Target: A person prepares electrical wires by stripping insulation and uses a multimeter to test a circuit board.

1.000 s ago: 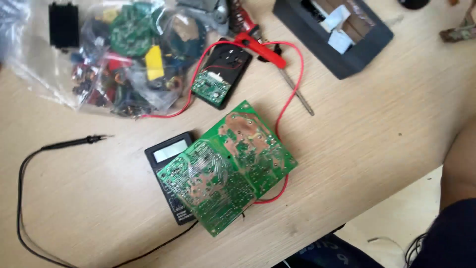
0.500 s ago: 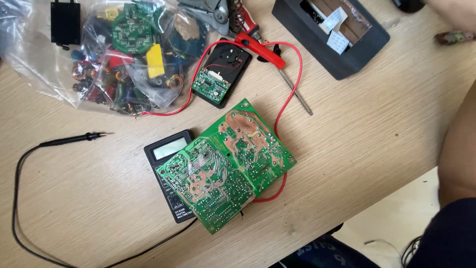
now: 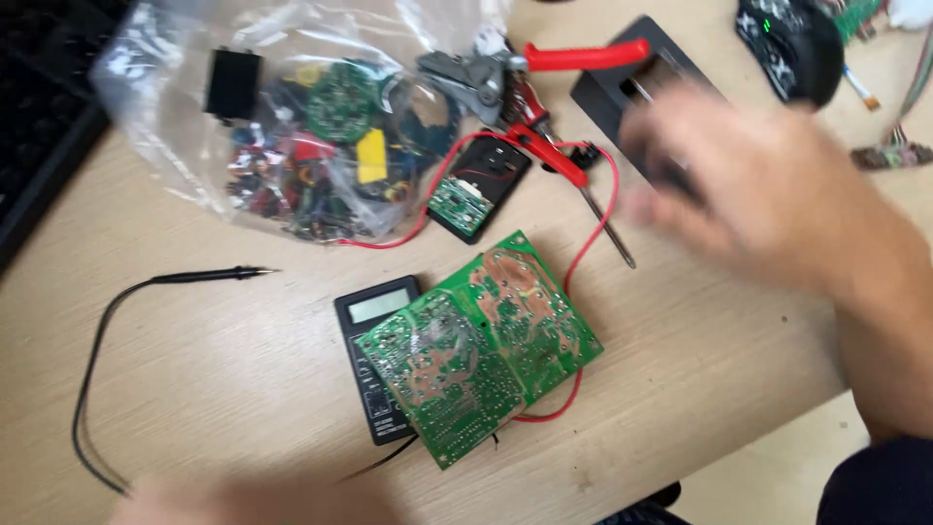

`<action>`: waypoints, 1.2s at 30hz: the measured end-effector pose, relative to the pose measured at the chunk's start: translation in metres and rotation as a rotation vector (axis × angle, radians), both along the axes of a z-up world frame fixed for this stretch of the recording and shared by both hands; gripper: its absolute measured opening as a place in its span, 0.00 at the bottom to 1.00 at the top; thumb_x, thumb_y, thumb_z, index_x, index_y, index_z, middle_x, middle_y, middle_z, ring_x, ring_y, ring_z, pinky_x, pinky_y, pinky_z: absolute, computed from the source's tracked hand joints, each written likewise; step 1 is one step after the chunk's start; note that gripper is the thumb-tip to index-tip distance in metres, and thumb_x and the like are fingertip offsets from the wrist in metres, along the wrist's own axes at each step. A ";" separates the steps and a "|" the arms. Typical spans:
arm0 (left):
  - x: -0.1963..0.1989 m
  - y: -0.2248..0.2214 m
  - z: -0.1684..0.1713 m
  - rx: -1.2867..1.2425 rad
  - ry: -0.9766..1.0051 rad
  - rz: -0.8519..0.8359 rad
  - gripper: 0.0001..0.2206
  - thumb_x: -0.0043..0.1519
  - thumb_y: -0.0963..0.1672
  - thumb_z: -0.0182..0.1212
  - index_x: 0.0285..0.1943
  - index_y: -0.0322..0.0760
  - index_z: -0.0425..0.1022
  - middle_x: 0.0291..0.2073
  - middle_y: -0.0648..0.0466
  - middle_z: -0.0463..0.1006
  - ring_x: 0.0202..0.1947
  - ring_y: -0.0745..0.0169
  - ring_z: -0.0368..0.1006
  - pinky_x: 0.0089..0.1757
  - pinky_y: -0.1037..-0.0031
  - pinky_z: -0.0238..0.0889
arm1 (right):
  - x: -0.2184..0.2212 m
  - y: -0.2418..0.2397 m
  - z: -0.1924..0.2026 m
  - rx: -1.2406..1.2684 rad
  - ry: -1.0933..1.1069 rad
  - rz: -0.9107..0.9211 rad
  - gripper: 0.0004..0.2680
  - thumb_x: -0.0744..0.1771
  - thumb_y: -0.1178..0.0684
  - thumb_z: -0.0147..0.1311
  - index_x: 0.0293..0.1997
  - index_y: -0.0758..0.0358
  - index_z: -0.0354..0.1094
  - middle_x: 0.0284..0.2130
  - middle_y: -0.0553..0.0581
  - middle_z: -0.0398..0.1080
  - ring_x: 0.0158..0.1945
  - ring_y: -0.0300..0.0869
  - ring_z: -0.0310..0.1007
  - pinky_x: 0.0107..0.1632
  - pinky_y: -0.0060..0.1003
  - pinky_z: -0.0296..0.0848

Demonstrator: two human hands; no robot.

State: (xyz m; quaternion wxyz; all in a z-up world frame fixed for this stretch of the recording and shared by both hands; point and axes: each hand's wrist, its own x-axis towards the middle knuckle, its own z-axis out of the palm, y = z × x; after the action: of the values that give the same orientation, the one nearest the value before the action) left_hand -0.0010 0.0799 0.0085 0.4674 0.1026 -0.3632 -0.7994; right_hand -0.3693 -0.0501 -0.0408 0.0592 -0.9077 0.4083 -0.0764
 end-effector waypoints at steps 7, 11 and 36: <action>-0.004 -0.029 -0.014 -0.575 -1.214 0.364 0.14 0.80 0.46 0.46 0.57 0.37 0.78 0.35 0.56 0.80 0.33 0.64 0.74 0.39 0.71 0.67 | 0.033 0.021 -0.043 -0.374 0.342 0.145 0.14 0.78 0.33 0.51 0.43 0.47 0.69 0.40 0.48 0.73 0.33 0.41 0.85 0.25 0.42 0.77; -0.011 -0.030 -0.034 -0.705 -1.322 0.355 0.09 0.81 0.44 0.49 0.48 0.37 0.67 0.28 0.51 0.73 0.26 0.47 0.70 0.34 0.57 0.64 | 0.038 0.016 -0.033 -0.603 0.472 0.112 0.16 0.78 0.26 0.48 0.59 0.43 0.72 0.46 0.41 0.73 0.44 0.34 0.76 0.27 0.31 0.73; -0.045 -0.023 -0.077 -1.310 -1.630 0.472 0.06 0.77 0.43 0.58 0.46 0.41 0.68 0.32 0.54 0.76 0.21 0.47 0.77 0.15 0.52 0.61 | 0.057 0.033 -0.020 -0.473 -0.183 0.543 0.09 0.75 0.50 0.60 0.42 0.63 0.73 0.31 0.53 0.67 0.30 0.47 0.68 0.36 0.42 0.71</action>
State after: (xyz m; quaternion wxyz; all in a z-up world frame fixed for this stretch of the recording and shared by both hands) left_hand -0.0464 0.0573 -0.0680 0.1908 0.4021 -0.8950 -0.0289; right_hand -0.3124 -0.0173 -0.0610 -0.0981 -0.9610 0.1166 -0.2309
